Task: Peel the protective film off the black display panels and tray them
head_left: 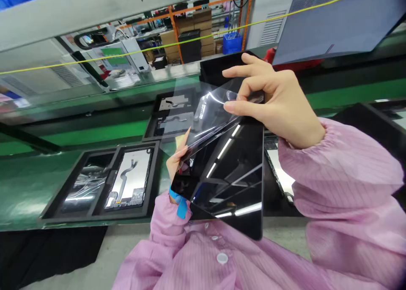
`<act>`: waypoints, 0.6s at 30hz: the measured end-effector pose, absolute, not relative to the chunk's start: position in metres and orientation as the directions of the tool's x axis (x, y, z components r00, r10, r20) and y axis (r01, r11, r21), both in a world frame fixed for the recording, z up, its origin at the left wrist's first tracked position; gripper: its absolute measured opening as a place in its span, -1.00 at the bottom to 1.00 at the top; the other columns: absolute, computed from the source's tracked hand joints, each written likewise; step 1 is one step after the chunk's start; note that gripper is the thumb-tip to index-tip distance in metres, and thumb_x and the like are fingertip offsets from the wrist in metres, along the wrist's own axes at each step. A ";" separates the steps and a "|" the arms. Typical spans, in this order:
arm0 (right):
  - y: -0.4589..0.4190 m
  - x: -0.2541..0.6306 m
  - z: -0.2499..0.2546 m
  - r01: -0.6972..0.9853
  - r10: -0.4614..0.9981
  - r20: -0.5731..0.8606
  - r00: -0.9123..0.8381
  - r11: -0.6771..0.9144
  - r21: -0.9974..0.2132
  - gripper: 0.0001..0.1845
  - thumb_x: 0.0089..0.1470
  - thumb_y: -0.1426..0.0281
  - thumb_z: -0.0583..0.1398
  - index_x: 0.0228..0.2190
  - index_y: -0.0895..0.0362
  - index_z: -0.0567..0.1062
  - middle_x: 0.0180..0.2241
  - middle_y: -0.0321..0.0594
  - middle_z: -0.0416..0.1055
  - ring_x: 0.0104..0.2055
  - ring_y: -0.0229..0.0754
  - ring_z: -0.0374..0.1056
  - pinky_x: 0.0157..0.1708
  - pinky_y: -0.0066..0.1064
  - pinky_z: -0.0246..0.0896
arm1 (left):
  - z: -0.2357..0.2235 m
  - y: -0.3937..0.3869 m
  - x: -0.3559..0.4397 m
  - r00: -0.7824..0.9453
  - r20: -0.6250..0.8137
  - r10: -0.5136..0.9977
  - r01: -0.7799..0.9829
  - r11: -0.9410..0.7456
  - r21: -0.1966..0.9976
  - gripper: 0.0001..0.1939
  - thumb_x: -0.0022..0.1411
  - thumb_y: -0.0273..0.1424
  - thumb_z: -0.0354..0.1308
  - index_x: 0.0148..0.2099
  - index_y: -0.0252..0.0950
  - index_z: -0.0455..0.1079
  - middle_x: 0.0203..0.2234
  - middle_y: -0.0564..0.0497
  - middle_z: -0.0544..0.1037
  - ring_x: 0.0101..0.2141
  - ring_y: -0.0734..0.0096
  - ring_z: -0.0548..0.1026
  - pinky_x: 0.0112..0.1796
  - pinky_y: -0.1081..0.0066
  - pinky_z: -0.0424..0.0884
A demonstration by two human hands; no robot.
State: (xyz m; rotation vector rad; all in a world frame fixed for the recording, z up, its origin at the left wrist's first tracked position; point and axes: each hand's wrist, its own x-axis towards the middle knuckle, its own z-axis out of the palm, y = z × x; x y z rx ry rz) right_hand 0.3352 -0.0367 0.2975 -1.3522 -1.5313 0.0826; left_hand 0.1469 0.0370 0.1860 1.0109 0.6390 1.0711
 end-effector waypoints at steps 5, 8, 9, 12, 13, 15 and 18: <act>-0.031 0.333 0.298 0.671 0.772 0.599 0.213 0.330 -0.664 -0.68 -0.17 0.62 0.33 -0.71 0.13 0.34 -0.14 -0.31 0.45 0.23 -0.04 0.10 0.32 -0.05 -0.11 | 0.170 0.056 0.144 0.436 0.048 0.898 -0.339 0.115 0.934 -0.72 -0.05 -0.37 0.27 -0.20 -0.20 0.58 -0.01 0.10 0.55 0.22 0.17 0.24 0.18 0.39 0.24; -0.028 0.335 0.295 0.664 0.785 0.574 0.232 0.304 -0.683 -0.69 -0.16 0.61 0.34 -0.71 0.12 0.37 -0.15 -0.30 0.46 0.23 -0.04 0.11 0.32 -0.06 -0.12 | 0.166 0.051 0.149 0.403 0.090 0.911 -0.331 0.053 0.942 -0.73 0.00 -0.35 0.23 -0.18 -0.20 0.57 -0.01 0.09 0.54 0.16 0.15 0.33 0.15 0.34 0.30; -0.027 0.336 0.294 0.661 0.790 0.563 0.241 0.291 -0.692 -0.70 -0.16 0.61 0.34 -0.71 0.12 0.37 -0.15 -0.31 0.46 0.23 -0.04 0.10 0.32 -0.07 -0.12 | 0.166 0.047 0.151 0.384 0.105 0.917 -0.328 0.029 0.944 -0.73 0.02 -0.34 0.23 -0.18 -0.19 0.56 0.00 0.09 0.53 0.16 0.16 0.33 0.17 0.33 0.28; -0.025 0.338 0.293 0.661 0.798 0.551 0.243 0.279 -0.696 -0.69 -0.16 0.61 0.34 -0.71 0.13 0.36 -0.17 -0.31 0.46 0.21 -0.06 0.13 0.32 -0.11 -0.12 | 0.165 0.037 0.156 0.333 0.165 0.928 -0.327 -0.050 0.944 -0.73 0.02 -0.26 0.27 -0.19 -0.19 0.55 0.02 0.10 0.52 0.19 0.19 0.29 0.24 0.31 0.17; -0.025 0.338 0.293 0.661 0.802 0.546 0.244 0.274 -0.698 -0.68 -0.16 0.61 0.35 -0.71 0.14 0.36 -0.17 -0.31 0.47 0.20 -0.06 0.14 0.31 -0.12 -0.13 | 0.164 0.035 0.157 0.325 0.183 0.928 -0.325 -0.073 0.943 -0.72 0.00 -0.23 0.29 -0.20 -0.19 0.55 0.02 0.10 0.52 0.19 0.18 0.29 0.25 0.29 0.14; -0.025 0.340 0.291 0.659 0.809 0.533 0.248 0.262 -0.705 -0.68 -0.15 0.58 0.35 -0.71 0.16 0.35 -0.17 -0.29 0.47 0.20 -0.07 0.14 0.30 -0.12 -0.14 | 0.163 0.033 0.157 0.319 0.207 0.925 -0.316 -0.102 0.943 -0.70 -0.02 -0.19 0.31 -0.22 -0.19 0.55 0.02 0.09 0.52 0.19 0.15 0.29 0.26 0.24 0.12; -0.024 0.348 0.284 0.619 0.827 0.514 0.228 0.284 -0.732 -0.70 -0.04 0.53 0.31 -0.66 0.20 0.33 -0.18 -0.25 0.48 0.09 -0.12 0.27 0.19 -0.18 0.04 | 0.166 0.034 0.155 0.328 0.215 0.920 -0.290 -0.118 0.950 -0.67 0.06 -0.15 0.26 -0.16 -0.19 0.54 0.03 0.08 0.51 0.19 0.10 0.28 0.26 0.16 0.10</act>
